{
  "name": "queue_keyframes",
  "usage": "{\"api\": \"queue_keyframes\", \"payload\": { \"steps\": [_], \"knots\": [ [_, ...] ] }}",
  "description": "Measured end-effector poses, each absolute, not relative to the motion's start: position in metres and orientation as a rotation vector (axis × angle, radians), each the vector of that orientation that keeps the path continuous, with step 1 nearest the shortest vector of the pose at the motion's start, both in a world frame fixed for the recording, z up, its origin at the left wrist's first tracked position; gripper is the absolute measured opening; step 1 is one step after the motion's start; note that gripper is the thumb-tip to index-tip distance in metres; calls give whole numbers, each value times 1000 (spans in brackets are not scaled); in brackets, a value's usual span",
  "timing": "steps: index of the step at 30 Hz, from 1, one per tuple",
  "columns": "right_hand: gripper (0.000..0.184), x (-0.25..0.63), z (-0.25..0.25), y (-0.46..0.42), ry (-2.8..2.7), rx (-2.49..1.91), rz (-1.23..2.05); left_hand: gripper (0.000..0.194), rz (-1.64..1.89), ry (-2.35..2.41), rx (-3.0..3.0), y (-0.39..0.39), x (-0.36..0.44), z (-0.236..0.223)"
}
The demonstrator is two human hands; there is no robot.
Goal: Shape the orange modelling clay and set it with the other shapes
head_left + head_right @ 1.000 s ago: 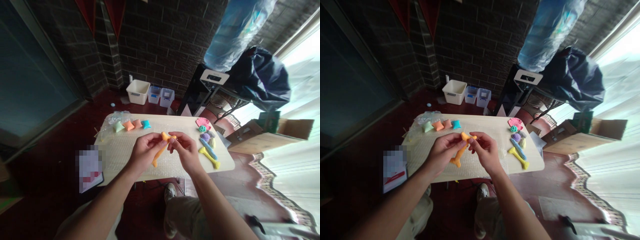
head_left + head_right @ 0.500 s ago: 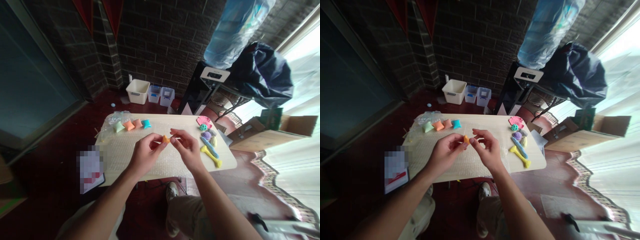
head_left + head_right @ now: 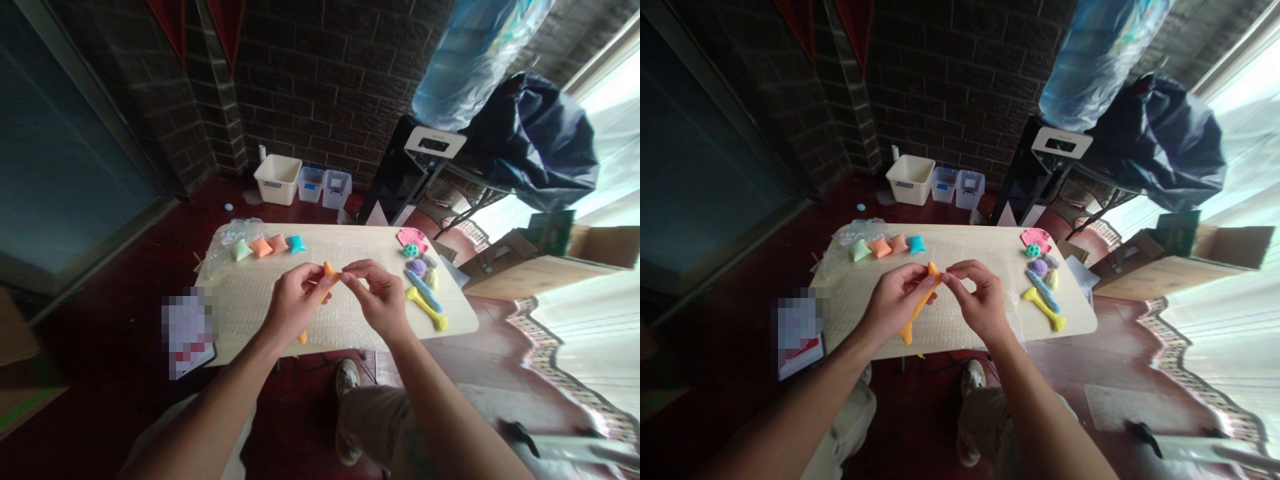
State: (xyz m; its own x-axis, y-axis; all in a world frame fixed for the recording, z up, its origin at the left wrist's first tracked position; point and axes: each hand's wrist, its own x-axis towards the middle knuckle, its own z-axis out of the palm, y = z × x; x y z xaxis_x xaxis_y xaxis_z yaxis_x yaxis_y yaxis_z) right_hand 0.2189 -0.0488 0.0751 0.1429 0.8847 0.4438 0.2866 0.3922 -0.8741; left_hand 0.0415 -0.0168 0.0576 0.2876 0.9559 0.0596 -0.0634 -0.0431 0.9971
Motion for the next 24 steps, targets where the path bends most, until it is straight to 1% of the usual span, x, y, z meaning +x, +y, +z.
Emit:
{"api": "queue_keyframes", "payload": {
  "steps": [2,3,4,5,7,8,11,15,24],
  "knots": [
    [47,219,76,-48,-1388,-1205,618,39,1049,927,1307,-15,41,58],
    [58,220,77,-48,-1362,-1229,618,38,1046,929,1311,-15,41,58],
    [62,220,77,-48,-1328,-1238,614,37,1045,932,1315,-15,40,59],
    [59,220,76,-47,-1294,-1231,617,37,1047,931,1312,-14,40,60],
    [34,220,74,-46,-1250,-1191,680,37,1061,923,1280,-14,39,62],
    [27,220,73,-46,-1251,-1170,740,38,1064,915,1258,-14,38,63],
    [31,217,70,-47,-1296,-1128,891,39,1053,869,1224,-14,36,66],
    [21,213,67,-50,-1263,-1111,900,37,1036,805,1292,-17,34,66],
    [24,214,37,-33,-1149,-1071,1030,30,1048,869,1340,-10,32,46]
  ]
}}
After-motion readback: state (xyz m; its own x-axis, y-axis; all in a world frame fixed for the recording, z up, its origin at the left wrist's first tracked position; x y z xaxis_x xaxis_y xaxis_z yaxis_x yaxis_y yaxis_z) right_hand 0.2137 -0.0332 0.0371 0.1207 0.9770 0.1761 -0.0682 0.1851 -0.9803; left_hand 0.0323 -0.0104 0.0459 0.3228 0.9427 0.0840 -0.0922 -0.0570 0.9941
